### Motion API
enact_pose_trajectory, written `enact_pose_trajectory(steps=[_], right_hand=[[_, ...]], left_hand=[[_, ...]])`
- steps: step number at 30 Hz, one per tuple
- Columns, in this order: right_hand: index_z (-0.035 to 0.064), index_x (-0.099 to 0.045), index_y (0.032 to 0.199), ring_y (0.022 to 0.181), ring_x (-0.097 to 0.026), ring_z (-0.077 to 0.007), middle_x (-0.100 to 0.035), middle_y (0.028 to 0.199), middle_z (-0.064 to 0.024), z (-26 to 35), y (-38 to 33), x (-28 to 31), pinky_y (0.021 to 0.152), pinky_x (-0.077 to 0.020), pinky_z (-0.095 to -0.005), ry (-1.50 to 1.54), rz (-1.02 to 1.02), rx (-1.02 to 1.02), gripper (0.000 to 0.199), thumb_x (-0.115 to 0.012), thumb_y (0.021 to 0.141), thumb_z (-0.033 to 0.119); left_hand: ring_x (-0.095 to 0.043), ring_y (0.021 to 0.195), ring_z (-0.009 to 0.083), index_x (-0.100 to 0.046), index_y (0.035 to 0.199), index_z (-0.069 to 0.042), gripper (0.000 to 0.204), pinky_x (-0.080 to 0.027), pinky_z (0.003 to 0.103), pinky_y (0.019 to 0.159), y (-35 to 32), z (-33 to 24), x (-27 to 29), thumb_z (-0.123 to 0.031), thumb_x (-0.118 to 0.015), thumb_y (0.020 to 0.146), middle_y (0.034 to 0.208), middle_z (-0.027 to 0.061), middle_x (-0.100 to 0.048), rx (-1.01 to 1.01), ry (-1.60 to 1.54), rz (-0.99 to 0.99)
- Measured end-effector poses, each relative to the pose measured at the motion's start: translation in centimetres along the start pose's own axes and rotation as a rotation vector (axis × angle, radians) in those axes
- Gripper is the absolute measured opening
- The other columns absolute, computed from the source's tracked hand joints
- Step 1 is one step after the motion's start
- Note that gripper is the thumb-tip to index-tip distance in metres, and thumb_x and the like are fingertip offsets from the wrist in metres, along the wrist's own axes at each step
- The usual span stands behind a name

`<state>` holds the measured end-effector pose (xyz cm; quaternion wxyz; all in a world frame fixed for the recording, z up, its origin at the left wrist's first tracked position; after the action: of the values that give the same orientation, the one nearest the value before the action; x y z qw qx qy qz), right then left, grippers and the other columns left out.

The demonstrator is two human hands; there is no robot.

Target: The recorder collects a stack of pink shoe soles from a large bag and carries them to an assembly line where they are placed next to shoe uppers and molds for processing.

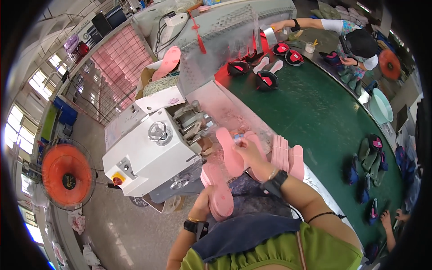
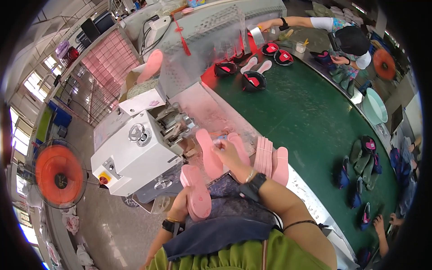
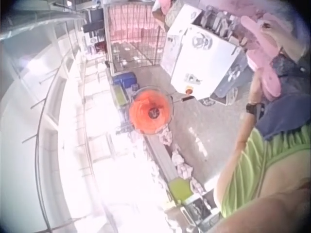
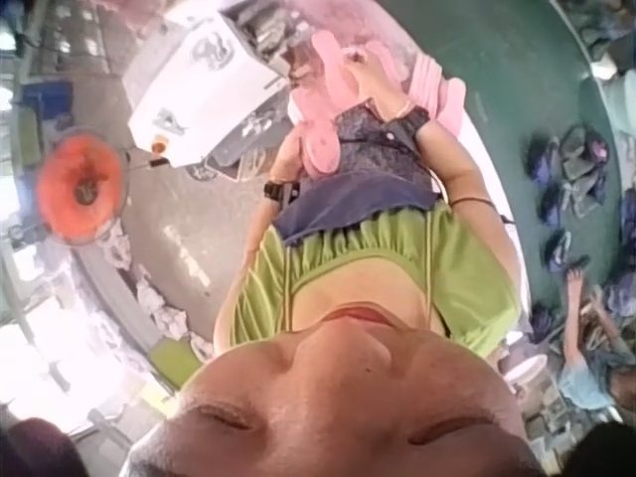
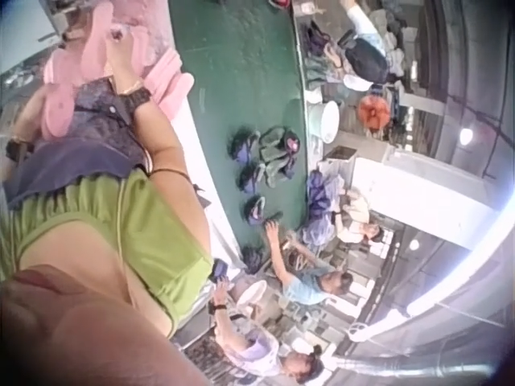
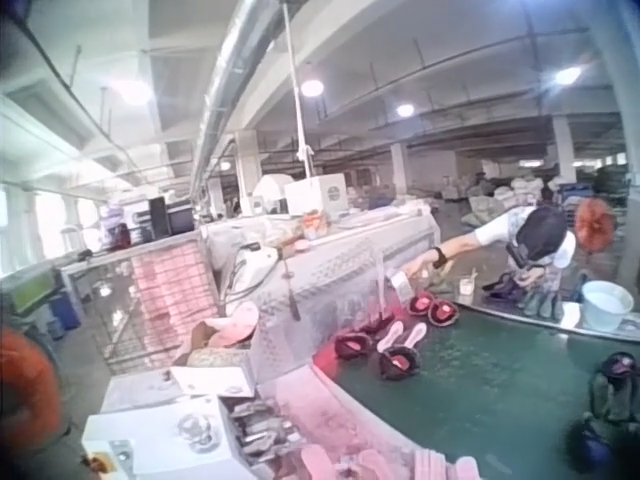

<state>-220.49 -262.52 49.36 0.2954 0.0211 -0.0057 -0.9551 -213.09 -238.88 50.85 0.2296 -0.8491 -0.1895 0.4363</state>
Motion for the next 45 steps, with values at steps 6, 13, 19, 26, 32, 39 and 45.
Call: enact_pose_trajectory(steps=[6,13,19,26,32,39,45], right_hand=[[-0.0009,-0.064,0.108,0.074,-0.064,-0.0171,-0.069,0.087,-0.0063,-3.8,9.9,-3.4,0.065,-0.0497,-0.0300,-0.112,0.038,-0.131,0.034,-0.075,0.081,0.016],[0.0016,-0.062,0.112,0.081,-0.068,-0.0263,-0.070,0.094,-0.0123,1.3,9.7,-0.9,0.071,-0.0518,-0.0392,-0.239,0.031,-0.064,0.036,-0.071,0.081,0.017],[0.0048,-0.067,0.097,0.086,-0.065,-0.0363,-0.067,0.088,-0.0164,5.0,9.5,-0.5,0.075,-0.0498,-0.0448,-0.645,-0.100,0.366,0.022,-0.062,0.087,0.024],[0.0129,-0.073,0.078,0.078,-0.066,-0.0327,-0.069,0.077,-0.0106,-0.1,14.0,-7.6,0.068,-0.0488,-0.0460,-0.396,0.291,0.332,0.014,-0.062,0.081,0.020],[-0.0017,-0.061,0.105,0.093,-0.066,-0.0425,-0.068,0.097,-0.0262,1.4,16.1,1.6,0.080,-0.0498,-0.0526,-0.129,-0.432,0.065,0.031,-0.056,0.091,0.026],[-0.0086,-0.049,0.099,0.075,-0.070,-0.0427,-0.065,0.080,-0.0237,3.6,1.4,34.6,0.067,-0.0583,-0.0460,-0.530,-0.858,-0.084,0.034,-0.063,0.080,0.014],[0.0024,-0.053,0.113,0.085,-0.068,-0.0454,-0.069,0.090,-0.0259,5.5,-22.7,59.0,0.080,-0.0544,-0.0516,-0.752,-1.341,-0.303,0.038,-0.064,0.079,0.017]], left_hand=[[-0.059,0.119,0.0373,-0.040,0.139,0.006,0.054,-0.048,0.046,0.104,-1.3,1.2,0.1,-0.015,-0.051,0.091,0.128,0.0268,-0.058,0.060,-0.017,0.095],[-0.057,0.121,0.0343,-0.043,0.137,0.006,0.052,-0.047,0.044,0.104,-1.6,1.1,1.8,-0.013,-0.052,0.090,0.131,0.0227,-0.058,0.007,-0.050,0.107],[-0.063,0.109,0.0260,-0.049,0.133,0.004,0.048,-0.051,0.041,0.098,-0.4,2.4,4.6,-0.017,-0.057,0.091,0.123,0.0142,-0.062,-0.051,0.016,-0.040],[-0.059,0.117,0.0329,-0.050,0.132,0.004,0.051,-0.049,0.046,0.101,-4.4,0.7,2.8,-0.022,-0.057,0.088,0.126,0.0187,-0.060,-0.035,0.027,-0.110],[-0.060,0.108,0.0278,-0.051,0.131,-0.005,0.057,-0.050,0.043,0.093,-2.9,1.6,3.1,-0.048,-0.057,0.095,0.117,0.0127,-0.062,0.062,0.230,-0.275],[-0.055,0.117,0.0293,-0.050,0.135,-0.011,0.062,-0.045,0.046,0.101,-3.0,2.5,-0.3,-0.052,-0.061,0.090,0.126,0.0128,-0.059,0.281,0.146,-0.166],[-0.055,0.117,0.0290,-0.051,0.134,-0.011,0.061,-0.045,0.046,0.101,-1.8,4.4,-4.6,-0.052,-0.058,0.090,0.125,0.0116,-0.060,0.542,0.077,-0.052]])
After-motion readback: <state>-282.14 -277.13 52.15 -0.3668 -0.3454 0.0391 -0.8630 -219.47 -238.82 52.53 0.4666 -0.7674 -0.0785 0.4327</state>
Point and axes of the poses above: each hand's wrist, its own y-axis towards the middle knuckle, its own x-axis out of the back of the hand, z = x × y, the point moved 5 cm from there along y, towards the middle knuckle
